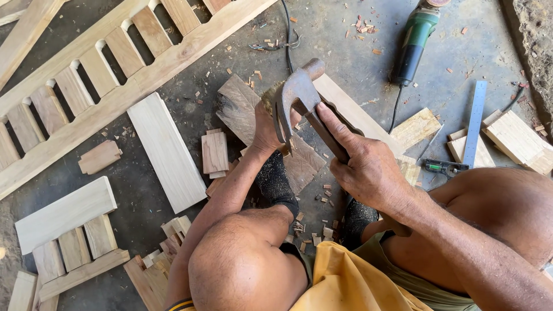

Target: The person sits on the floor and uses a hammer to repeatedly strike a small wooden block held in the left hand. They occasionally pause to pick up and inspect other wooden pieces before resuming the hammering action.

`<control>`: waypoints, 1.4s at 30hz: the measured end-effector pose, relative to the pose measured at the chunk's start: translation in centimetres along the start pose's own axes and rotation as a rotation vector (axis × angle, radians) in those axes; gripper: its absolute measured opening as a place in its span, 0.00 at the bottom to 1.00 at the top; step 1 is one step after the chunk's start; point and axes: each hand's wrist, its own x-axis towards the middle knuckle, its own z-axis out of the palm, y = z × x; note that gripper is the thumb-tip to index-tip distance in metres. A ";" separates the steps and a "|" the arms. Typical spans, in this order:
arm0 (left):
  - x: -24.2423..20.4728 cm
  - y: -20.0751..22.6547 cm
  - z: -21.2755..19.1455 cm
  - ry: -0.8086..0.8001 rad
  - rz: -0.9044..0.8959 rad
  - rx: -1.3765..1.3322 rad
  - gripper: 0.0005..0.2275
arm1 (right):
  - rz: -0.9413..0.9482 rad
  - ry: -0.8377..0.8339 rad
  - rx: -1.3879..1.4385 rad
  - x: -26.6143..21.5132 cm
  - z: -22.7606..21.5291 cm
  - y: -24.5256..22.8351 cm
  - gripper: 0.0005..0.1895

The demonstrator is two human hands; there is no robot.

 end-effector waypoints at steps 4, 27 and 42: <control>-0.8 0.6 0.3 0.017 -0.014 -0.031 0.20 | -0.139 0.101 0.018 -0.5 -0.6 -0.5 0.48; -7.2 -4.5 2.4 -0.131 -0.190 -0.284 0.15 | -0.146 -0.114 -0.510 -0.2 1.4 0.3 0.49; -5.0 -3.3 1.7 -0.075 -0.157 -0.211 0.18 | -0.148 -0.130 -0.409 -0.6 1.9 0.4 0.46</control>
